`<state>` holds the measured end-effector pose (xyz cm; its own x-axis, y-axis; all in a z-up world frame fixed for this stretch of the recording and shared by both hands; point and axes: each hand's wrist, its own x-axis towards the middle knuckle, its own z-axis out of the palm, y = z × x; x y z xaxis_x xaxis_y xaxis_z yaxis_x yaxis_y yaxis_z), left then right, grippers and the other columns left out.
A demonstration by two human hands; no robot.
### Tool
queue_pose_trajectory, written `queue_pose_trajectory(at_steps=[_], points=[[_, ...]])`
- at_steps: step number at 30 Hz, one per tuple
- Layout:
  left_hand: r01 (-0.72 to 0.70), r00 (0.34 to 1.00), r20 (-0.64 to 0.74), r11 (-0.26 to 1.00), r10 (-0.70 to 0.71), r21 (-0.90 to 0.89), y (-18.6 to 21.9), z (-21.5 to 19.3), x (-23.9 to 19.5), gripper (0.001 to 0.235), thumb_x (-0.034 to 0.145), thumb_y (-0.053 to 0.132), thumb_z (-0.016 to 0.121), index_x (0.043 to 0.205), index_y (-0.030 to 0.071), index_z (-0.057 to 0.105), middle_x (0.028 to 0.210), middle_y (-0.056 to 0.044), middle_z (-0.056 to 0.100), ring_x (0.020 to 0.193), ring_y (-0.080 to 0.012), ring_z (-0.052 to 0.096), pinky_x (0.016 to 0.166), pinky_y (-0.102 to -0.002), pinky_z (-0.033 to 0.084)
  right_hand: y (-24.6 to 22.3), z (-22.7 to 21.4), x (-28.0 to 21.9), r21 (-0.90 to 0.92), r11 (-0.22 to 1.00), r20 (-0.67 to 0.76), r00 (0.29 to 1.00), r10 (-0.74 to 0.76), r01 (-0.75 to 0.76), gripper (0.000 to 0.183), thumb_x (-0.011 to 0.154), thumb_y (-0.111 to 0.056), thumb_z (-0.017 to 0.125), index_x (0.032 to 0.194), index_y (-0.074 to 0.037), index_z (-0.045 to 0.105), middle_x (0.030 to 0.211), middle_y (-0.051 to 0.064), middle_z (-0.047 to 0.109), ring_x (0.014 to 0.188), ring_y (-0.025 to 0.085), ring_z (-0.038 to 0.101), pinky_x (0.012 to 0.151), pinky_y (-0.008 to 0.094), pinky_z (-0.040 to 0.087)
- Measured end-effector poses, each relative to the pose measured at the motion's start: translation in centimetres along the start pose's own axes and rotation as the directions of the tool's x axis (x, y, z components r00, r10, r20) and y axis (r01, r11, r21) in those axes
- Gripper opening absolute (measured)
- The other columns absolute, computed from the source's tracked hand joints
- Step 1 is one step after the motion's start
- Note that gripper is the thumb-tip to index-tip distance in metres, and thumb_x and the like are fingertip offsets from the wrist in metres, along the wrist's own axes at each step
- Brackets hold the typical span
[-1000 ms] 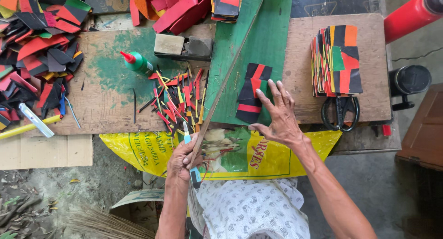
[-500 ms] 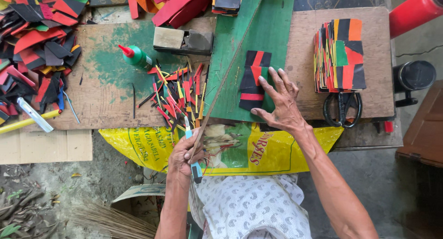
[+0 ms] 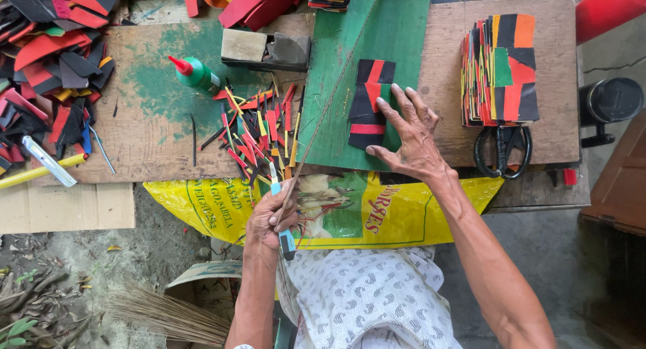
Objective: The person uses a utility knife and a metal ruler to trim the edges of small, multicolored rectangular pieces of material. The person repeatedly aligns the ruler, cuts along the edge, and stacks the finished pieces on the table.
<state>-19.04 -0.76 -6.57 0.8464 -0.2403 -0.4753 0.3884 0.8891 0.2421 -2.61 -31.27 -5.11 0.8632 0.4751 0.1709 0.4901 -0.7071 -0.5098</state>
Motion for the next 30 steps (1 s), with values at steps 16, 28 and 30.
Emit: queue_pose_trajectory(at_steps=[16,28,30], points=[[0.020,0.999,-0.029,0.999,-0.021,-0.029,0.0,0.0,0.3,0.020,0.102,0.012,0.058,0.116,-0.003,0.057,0.065,0.001,0.050,0.037,-0.0007,0.034,0.033,-0.019,0.029,-0.1,-0.2,0.5,0.000,1.000,0.015,1.000,0.004,-0.004,0.098,0.073,-0.054,0.084,0.157,-0.021,0.046,0.170,0.014,0.026,0.155,0.037,0.021,0.121,0.056,0.015],[-0.216,0.916,-0.208,0.861,0.342,0.461,-10.6,4.6,0.8,0.020,0.097,0.017,0.068,0.105,-0.002,0.068,0.056,0.005,0.050,0.038,-0.0030,0.039,0.033,-0.022,0.026,0.3,-2.3,1.1,0.529,0.838,-0.308,0.891,0.334,-0.131,0.048,0.102,-0.033,0.064,0.142,-0.008,0.059,0.148,0.015,0.054,0.138,0.028,0.053,0.115,0.045,0.047],[-0.271,0.889,-0.191,0.813,0.417,0.515,-12.2,4.7,1.3,0.025,0.098,0.018,0.068,0.110,-0.004,0.069,0.059,0.006,0.051,0.040,-0.0021,0.039,0.035,-0.021,0.027,0.4,-1.7,1.6,0.382,0.918,-0.319,0.917,0.238,-0.106,0.046,0.103,-0.030,0.066,0.143,-0.007,0.060,0.149,0.016,0.052,0.141,0.032,0.049,0.119,0.047,0.041]])
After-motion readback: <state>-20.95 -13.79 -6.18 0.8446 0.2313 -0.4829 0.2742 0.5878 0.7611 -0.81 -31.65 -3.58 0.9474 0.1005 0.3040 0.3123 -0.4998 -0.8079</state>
